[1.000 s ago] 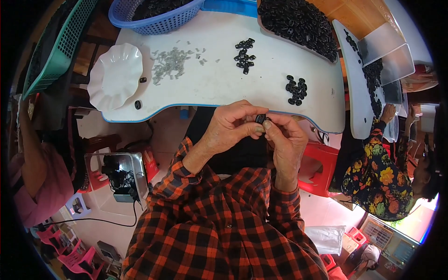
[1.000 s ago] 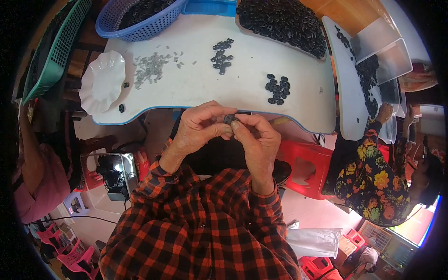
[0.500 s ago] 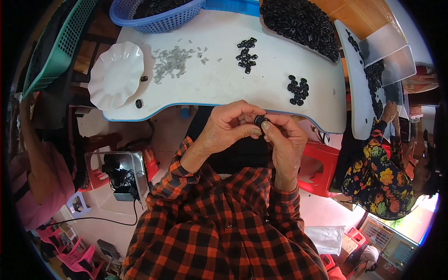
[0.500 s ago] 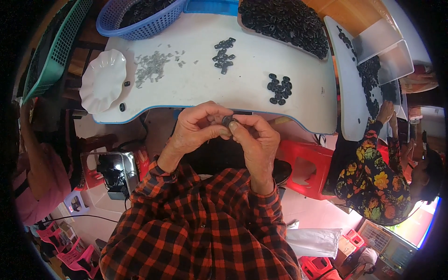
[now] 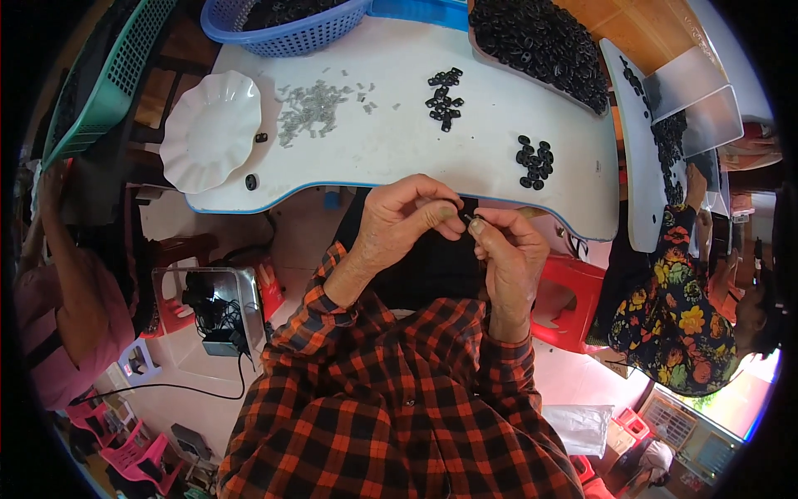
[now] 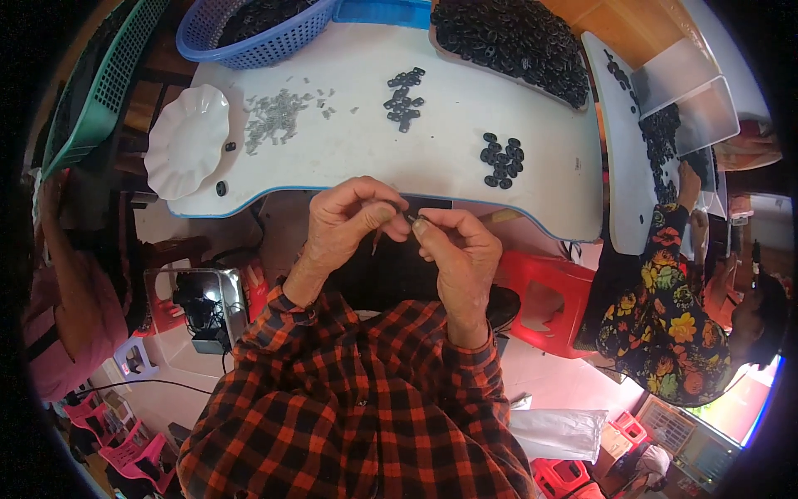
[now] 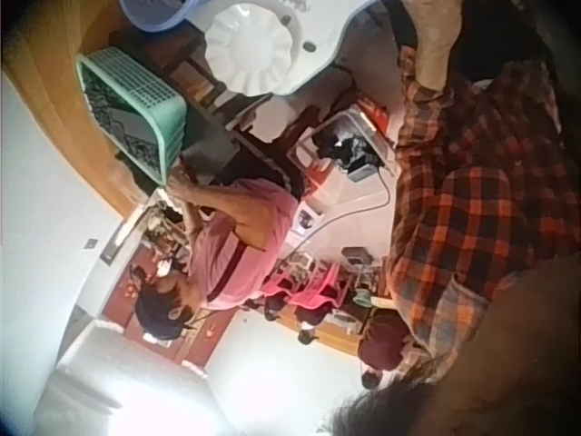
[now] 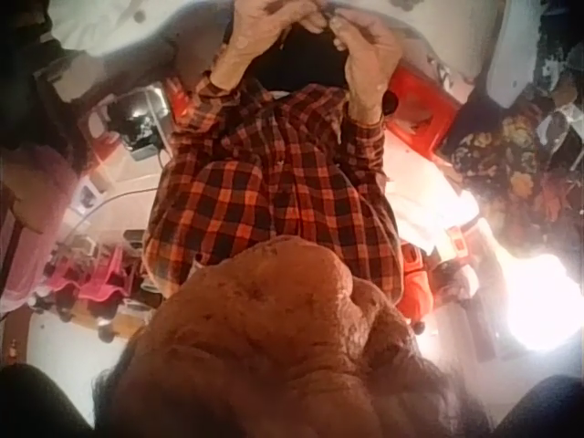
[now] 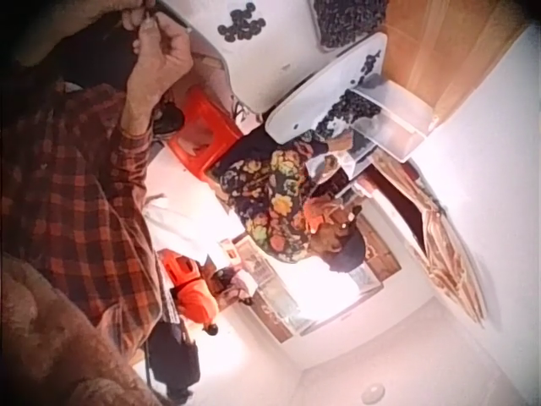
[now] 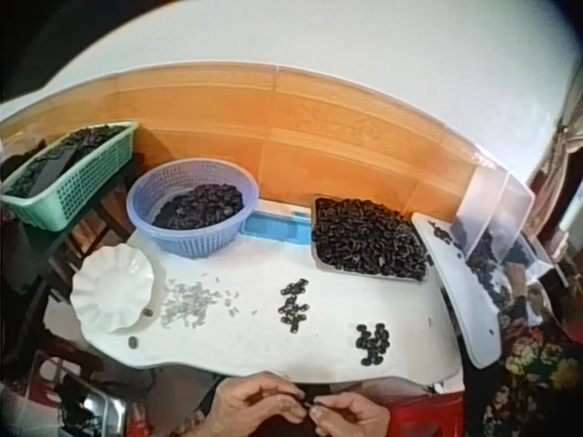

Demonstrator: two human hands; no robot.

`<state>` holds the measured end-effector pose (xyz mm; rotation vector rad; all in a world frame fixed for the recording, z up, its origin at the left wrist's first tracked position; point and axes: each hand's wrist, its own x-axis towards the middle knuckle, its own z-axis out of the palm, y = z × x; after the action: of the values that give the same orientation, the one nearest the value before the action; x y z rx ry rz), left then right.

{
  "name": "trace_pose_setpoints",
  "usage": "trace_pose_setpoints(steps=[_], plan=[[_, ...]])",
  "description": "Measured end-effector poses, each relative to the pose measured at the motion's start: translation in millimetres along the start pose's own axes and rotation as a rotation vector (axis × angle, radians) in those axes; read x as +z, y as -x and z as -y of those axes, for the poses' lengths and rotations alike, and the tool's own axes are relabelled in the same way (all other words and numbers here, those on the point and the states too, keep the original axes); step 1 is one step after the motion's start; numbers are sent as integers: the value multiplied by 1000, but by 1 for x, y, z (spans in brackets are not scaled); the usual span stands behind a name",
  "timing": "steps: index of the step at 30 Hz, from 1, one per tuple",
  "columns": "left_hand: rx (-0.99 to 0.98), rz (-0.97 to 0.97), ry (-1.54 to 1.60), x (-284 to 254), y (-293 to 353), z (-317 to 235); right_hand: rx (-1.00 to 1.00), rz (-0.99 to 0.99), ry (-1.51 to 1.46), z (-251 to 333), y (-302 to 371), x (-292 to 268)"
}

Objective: The person assembles small plastic and rubber components by hand, inserting silver metal rings into black circular parts.

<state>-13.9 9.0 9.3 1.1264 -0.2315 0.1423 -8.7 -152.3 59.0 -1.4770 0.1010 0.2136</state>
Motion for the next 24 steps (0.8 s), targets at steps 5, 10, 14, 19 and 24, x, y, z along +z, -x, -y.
trace_pose_setpoints(steps=[5,10,14,19,24], plan=[[-232,-116,281,-3,0,-5,10,-25,-47,-4,0,3],[-231,-87,247,-2,2,-5,-46,10,-60,-8,-2,7],[-244,-29,247,-5,4,-5,-68,9,-5,-6,-2,10],[-233,2,211,-9,5,-3,-85,34,2,-5,-3,12],[-222,-2,218,-7,5,-5,-88,38,33,-6,-4,12]])
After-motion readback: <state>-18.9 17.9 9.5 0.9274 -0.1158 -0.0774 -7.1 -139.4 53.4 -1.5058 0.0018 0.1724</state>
